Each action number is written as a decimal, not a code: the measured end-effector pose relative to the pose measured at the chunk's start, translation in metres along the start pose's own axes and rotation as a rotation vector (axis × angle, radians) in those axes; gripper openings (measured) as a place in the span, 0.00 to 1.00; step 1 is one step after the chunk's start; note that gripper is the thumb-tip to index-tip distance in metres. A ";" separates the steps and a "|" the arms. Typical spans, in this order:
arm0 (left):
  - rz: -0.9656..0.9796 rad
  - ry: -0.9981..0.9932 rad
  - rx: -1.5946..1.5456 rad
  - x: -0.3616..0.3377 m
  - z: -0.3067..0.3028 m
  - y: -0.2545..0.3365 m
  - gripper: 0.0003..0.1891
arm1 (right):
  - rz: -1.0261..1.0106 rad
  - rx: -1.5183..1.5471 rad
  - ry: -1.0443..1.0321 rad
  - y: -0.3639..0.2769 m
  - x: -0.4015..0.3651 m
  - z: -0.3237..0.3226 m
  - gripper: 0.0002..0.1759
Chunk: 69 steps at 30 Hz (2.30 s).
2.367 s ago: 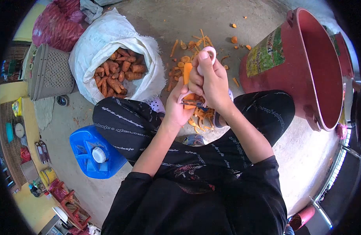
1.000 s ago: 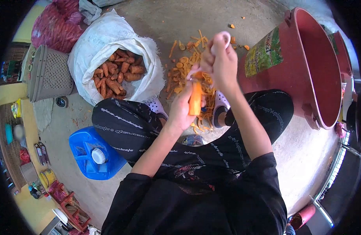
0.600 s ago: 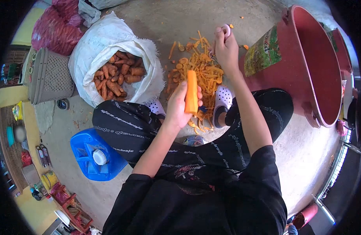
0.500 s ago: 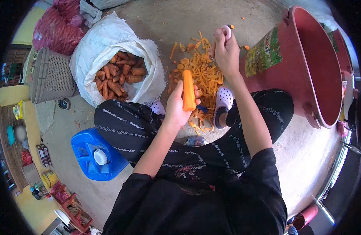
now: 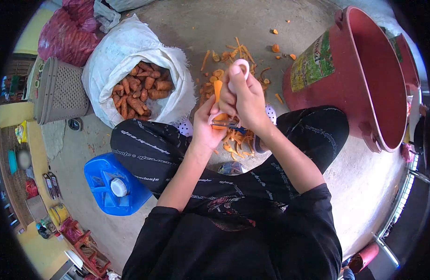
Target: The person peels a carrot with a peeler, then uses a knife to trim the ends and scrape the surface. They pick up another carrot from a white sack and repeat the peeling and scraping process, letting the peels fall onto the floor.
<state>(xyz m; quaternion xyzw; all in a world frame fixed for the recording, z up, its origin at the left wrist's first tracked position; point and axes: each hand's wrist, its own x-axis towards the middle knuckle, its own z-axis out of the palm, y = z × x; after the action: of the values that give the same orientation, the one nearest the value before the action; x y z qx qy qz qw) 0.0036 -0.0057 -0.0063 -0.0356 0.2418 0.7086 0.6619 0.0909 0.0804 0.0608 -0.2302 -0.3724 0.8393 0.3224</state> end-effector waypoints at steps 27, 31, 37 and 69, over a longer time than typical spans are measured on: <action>-0.085 -0.014 0.129 -0.012 0.008 -0.021 0.20 | -0.306 -0.114 0.272 -0.013 0.076 -0.060 0.18; -0.108 0.012 0.164 -0.013 0.021 -0.015 0.19 | -0.379 -0.316 0.373 -0.012 0.095 -0.091 0.19; -0.035 0.125 0.204 -0.002 0.002 -0.009 0.16 | -0.354 -0.138 0.268 -0.028 0.052 -0.039 0.19; -0.016 -0.024 0.045 0.007 -0.008 0.002 0.17 | -0.053 -0.760 0.268 -0.006 0.034 -0.036 0.18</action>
<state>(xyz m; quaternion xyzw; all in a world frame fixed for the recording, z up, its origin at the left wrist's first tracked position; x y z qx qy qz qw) -0.0015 -0.0020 -0.0150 -0.0143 0.2494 0.6979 0.6712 0.0926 0.1248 0.0378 -0.4308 -0.6166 0.5957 0.2817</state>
